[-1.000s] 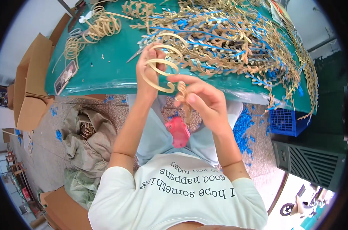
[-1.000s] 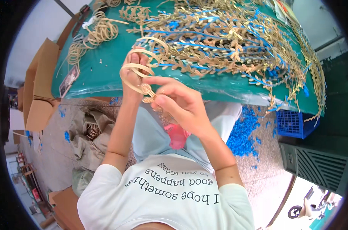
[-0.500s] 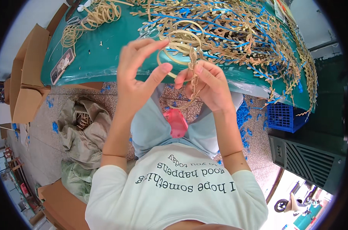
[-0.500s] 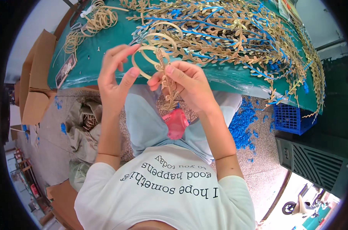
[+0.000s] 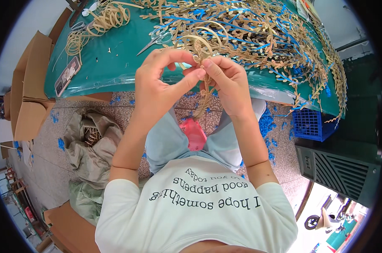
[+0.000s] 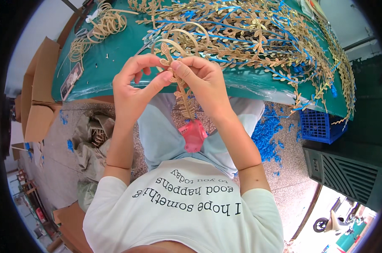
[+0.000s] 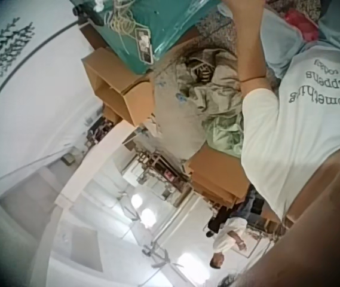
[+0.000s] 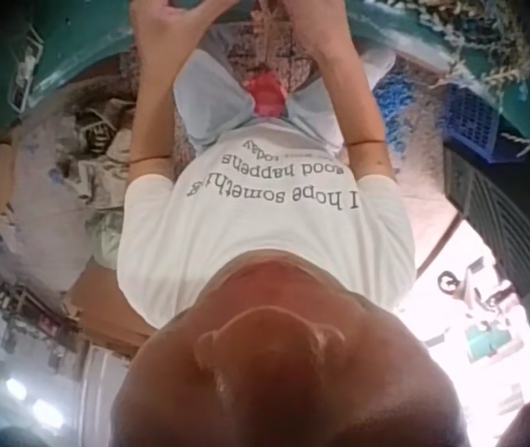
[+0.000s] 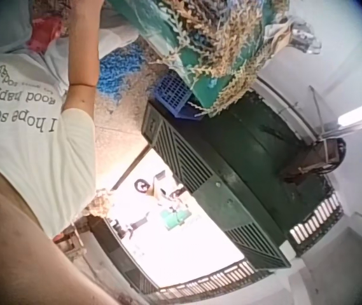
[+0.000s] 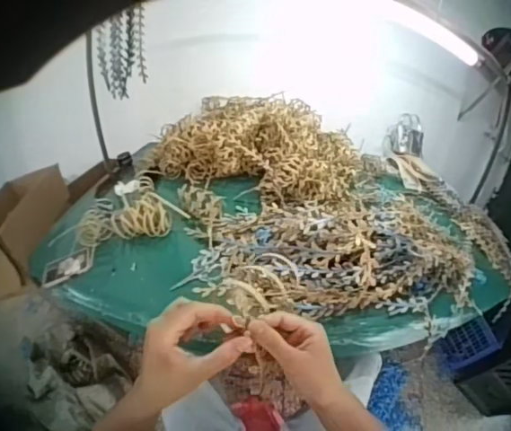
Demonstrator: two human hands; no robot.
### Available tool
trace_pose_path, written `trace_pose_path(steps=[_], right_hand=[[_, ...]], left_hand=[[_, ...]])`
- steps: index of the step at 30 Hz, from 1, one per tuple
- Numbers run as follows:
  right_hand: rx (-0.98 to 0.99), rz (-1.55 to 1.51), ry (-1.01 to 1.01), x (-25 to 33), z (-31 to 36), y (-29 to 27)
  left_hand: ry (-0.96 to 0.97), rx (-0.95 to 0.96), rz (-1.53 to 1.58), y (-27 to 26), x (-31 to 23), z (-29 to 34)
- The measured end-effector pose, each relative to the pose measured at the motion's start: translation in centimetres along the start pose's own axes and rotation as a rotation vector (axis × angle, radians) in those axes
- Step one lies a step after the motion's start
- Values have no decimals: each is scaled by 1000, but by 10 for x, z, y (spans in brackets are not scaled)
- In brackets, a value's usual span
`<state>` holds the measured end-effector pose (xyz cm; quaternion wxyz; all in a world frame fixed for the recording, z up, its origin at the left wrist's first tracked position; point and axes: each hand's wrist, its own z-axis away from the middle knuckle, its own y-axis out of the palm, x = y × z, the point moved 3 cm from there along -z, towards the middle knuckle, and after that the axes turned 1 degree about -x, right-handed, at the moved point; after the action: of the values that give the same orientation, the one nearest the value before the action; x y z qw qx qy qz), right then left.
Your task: Handling and sorting decorative shoe components at a manufacturing workbench.
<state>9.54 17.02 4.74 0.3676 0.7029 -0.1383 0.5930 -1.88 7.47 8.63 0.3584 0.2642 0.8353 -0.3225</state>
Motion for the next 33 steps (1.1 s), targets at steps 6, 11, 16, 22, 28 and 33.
trace_pose_path(steps=[6, 11, 16, 22, 28, 33], right_hand=[[-89, 19, -43, -1, 3, 8], [-8, -105, 32, -9, 1, -4], [128, -236, 213, -9, -3, -12], [334, -389, 289, -8, -3, -15], [417, -516, 323, -9, -4, -13], [395, -561, 350, -8, -5, -14]], left_hand=[[-301, -51, 239, 8, 22, 6], [-410, -51, 597, 10, 30, 5], [-346, 97, 564, 2, 32, 5], [249, 279, 82, -11, 18, -12], [404, 175, -57, -10, 11, -26], [267, 178, -40, -6, 11, -33]])
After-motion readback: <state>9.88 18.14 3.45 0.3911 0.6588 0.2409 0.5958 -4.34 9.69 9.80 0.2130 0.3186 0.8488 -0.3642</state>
